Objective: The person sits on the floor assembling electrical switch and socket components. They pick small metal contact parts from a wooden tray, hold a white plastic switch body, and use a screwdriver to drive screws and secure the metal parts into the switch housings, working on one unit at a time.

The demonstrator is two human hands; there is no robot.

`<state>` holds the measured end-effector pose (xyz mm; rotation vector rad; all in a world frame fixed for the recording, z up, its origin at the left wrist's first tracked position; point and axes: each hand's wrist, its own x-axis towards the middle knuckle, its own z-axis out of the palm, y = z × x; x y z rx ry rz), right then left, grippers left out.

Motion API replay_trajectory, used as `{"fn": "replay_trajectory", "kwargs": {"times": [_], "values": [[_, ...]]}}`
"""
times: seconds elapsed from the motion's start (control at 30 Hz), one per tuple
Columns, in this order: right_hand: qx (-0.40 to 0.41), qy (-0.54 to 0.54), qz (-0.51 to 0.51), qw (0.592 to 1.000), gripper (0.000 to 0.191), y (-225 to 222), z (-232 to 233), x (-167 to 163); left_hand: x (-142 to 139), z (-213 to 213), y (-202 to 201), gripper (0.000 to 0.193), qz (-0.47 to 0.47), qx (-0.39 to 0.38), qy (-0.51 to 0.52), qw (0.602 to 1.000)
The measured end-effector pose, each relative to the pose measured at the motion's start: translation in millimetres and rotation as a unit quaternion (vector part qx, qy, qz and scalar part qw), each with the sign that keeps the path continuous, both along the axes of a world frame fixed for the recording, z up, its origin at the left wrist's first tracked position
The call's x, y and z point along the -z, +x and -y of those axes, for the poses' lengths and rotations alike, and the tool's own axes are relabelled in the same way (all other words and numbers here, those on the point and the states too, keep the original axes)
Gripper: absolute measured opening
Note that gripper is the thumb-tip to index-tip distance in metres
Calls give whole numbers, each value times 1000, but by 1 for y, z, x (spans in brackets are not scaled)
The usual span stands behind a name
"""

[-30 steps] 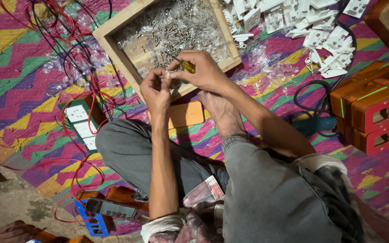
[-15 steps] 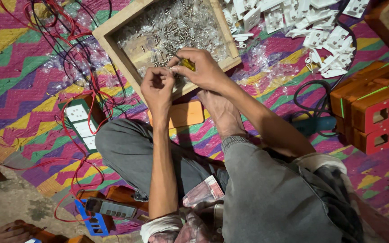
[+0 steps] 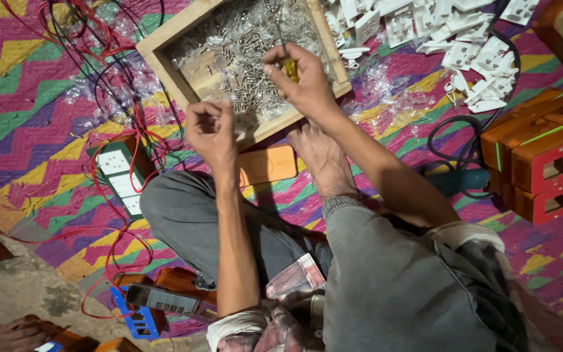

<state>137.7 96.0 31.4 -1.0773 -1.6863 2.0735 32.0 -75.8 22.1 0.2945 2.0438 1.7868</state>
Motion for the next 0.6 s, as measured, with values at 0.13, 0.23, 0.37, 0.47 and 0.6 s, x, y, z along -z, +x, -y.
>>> {"fn": "replay_trajectory", "kwargs": {"times": [0.13, 0.23, 0.37, 0.47, 0.6], "values": [[5, 54, -13, 998, 27, -1, 4, -4, -12, 18, -17, 21, -123, -75, -33, 989], [-8, 72, -4, 997, 31, -2, 6, -7, -23, 28, -29, 19, -127, -178, -62, 974], [-27, 99, 7, 995, 28, -5, 5, -10, -34, 29, -34, 23, -225, -202, -128, 944], [-24, 88, 7, 996, 23, -6, 4, -9, -39, 21, -27, 30, -323, -110, -219, 914], [-36, 121, 9, 992, 17, -5, 4, -6, -37, -2, -15, 25, -393, 58, -282, 873]]}}
